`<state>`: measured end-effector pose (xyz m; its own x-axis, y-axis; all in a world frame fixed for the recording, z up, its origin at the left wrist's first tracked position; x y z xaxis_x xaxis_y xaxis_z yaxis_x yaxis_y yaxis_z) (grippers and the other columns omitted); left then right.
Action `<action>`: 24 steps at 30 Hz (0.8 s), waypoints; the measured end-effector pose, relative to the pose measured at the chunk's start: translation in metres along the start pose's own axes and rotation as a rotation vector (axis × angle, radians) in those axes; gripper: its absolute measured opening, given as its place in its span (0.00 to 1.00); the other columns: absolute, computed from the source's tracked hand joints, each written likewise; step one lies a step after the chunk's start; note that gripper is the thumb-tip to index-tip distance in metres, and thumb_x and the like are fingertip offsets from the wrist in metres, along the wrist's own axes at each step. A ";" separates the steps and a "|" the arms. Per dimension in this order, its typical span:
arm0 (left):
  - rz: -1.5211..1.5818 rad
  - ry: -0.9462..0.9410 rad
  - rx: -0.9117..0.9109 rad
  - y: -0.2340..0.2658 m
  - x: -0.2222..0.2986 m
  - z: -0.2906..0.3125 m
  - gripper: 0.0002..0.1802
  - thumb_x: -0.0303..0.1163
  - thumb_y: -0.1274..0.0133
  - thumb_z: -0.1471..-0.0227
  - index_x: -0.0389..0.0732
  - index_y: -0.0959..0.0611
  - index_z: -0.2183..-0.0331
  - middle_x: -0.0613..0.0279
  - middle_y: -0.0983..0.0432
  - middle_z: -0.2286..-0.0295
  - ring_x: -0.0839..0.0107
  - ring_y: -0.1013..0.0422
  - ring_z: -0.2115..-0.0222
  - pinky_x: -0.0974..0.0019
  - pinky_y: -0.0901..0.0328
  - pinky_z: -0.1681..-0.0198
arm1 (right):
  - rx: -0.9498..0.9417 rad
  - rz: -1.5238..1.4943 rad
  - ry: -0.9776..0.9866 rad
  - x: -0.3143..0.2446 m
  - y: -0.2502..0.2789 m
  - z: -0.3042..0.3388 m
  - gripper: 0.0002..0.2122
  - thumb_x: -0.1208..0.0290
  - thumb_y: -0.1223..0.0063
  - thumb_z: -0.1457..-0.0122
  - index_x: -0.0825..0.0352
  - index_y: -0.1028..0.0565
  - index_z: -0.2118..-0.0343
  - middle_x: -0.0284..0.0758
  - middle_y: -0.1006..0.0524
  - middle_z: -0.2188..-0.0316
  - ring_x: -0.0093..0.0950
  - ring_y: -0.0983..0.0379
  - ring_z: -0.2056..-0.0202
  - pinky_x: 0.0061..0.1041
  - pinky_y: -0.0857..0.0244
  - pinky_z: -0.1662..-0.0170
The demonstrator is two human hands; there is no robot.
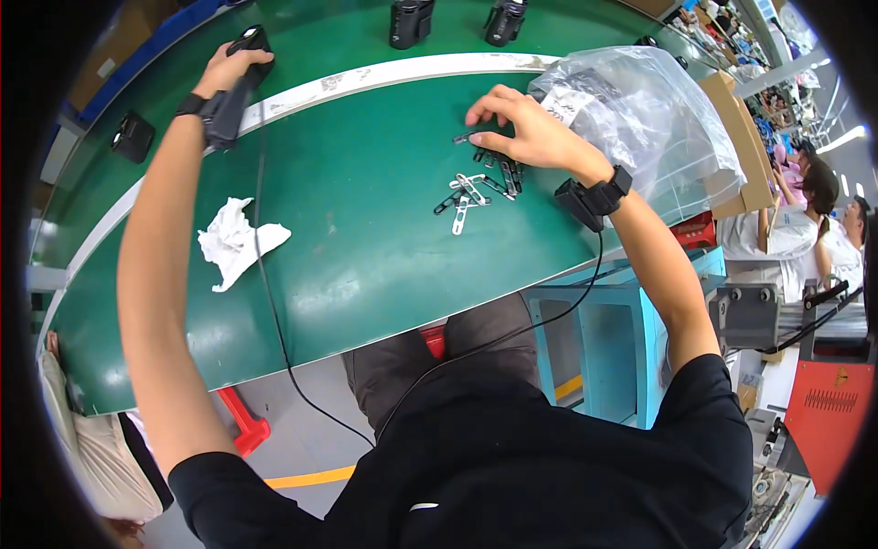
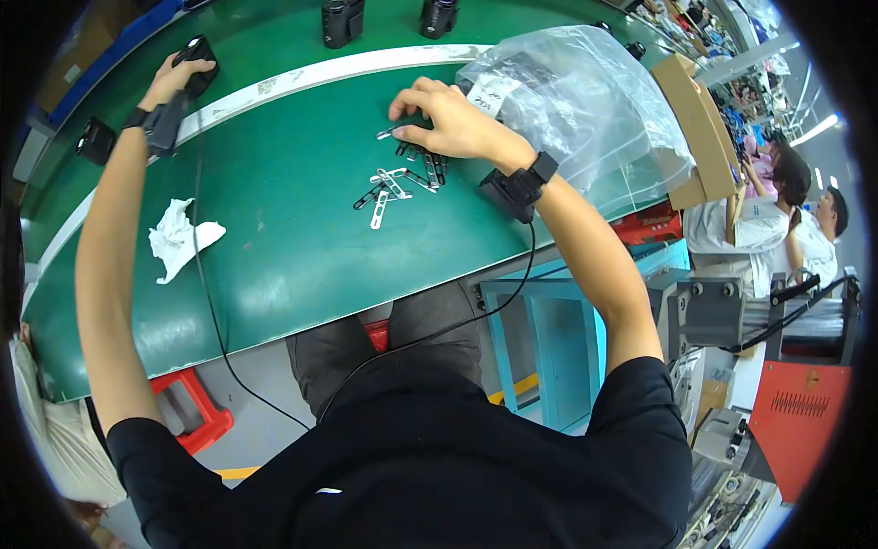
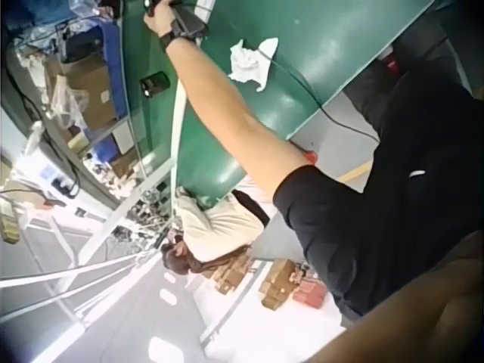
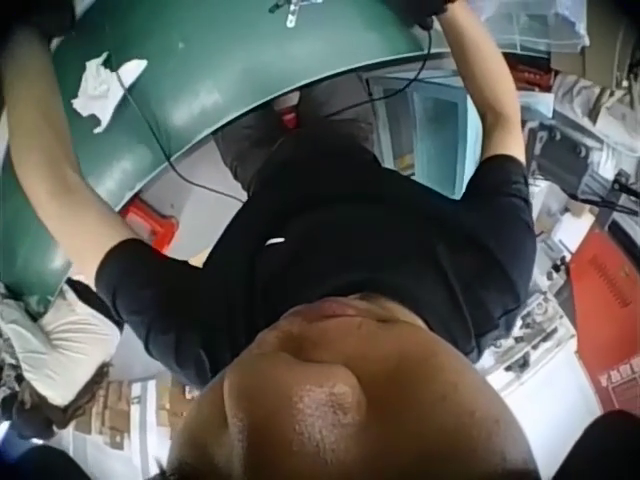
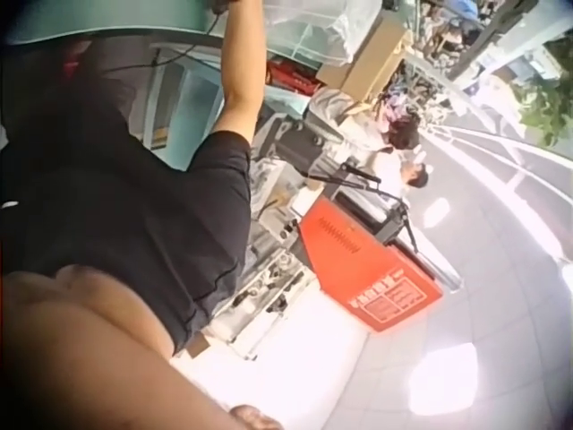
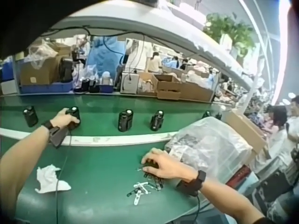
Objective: Assembling electronic components into plastic handheld device housings on an assembly line.
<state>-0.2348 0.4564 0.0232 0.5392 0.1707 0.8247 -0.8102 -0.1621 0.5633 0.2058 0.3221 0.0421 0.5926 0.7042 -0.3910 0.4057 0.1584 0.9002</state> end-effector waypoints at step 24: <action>1.114 -0.013 -0.444 -0.102 0.098 0.436 0.49 0.52 0.42 0.66 0.24 0.31 0.49 0.34 0.30 0.57 0.51 0.24 0.78 0.56 0.26 0.75 | -0.088 -1.323 -0.066 -0.160 -0.016 0.048 0.06 0.84 0.50 0.43 0.71 0.25 0.63 0.30 0.24 0.68 0.16 0.29 0.70 0.17 0.35 0.66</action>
<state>0.0009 0.0659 0.0683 -0.5085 0.1394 0.8497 -0.8403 0.1352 -0.5251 0.1377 0.1741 0.0809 -0.1787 -0.0489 -0.9827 0.6546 0.7397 -0.1558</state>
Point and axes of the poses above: each hand's wrist, its own z-axis away from the middle knuckle, its own y-axis out of the back of the hand, x = y × z, the point moved 4 cm from there along -z, towards the middle knuckle
